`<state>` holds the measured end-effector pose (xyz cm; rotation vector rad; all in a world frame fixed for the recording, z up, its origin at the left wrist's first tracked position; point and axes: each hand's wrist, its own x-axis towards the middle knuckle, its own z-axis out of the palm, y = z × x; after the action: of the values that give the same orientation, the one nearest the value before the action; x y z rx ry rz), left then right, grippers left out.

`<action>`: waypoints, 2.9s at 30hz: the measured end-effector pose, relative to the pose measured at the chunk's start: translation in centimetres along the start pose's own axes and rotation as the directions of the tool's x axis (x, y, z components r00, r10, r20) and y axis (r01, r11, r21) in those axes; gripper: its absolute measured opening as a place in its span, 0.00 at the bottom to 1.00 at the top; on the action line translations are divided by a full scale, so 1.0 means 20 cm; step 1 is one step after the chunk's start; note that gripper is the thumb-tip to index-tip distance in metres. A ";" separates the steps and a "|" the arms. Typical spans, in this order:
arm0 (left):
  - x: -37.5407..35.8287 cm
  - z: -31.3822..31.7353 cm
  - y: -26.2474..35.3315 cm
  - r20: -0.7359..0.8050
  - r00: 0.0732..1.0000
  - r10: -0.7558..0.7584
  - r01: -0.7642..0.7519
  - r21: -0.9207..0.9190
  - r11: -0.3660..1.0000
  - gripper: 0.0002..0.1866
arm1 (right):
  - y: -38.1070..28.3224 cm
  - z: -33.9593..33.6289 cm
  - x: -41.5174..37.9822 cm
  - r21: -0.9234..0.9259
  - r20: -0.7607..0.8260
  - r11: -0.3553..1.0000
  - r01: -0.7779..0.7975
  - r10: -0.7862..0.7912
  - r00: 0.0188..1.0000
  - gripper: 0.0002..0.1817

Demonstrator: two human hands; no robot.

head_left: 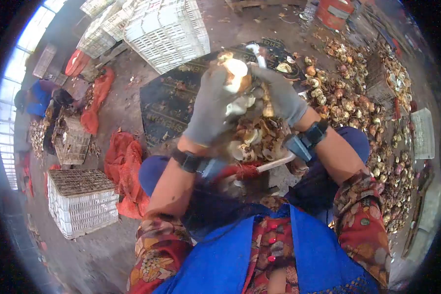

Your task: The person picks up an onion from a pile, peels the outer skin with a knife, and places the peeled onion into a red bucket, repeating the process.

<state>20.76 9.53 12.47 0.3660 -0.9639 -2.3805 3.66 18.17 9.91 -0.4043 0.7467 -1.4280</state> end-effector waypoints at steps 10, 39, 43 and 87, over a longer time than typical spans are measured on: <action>0.02 -0.06 0.02 0.023 0.989 -0.146 0.148 -0.179 0.973 0.19 | -0.04 0.07 -0.06 -0.874 0.378 0.071 0.480 -0.520 0.766 0.18; 0.14 -0.38 -0.09 -0.059 0.989 0.137 -0.146 -0.183 0.972 0.22 | 0.20 0.11 -0.06 -0.714 0.531 -0.696 0.076 -0.468 0.707 0.11; 0.07 -0.18 -0.03 -0.116 0.982 0.151 -0.142 0.080 0.987 0.22 | 0.04 0.26 -0.14 -0.921 0.249 0.218 0.324 -0.311 0.917 0.07; 0.07 -0.29 0.01 -0.221 0.974 0.044 -0.046 -0.005 0.999 0.15 | 0.10 0.01 -0.16 -0.914 0.355 -0.309 0.264 -0.293 0.888 0.14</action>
<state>22.27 5.40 8.58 0.5855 -0.8470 -2.2460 5.36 21.60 9.46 -2.0645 1.9170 -0.8189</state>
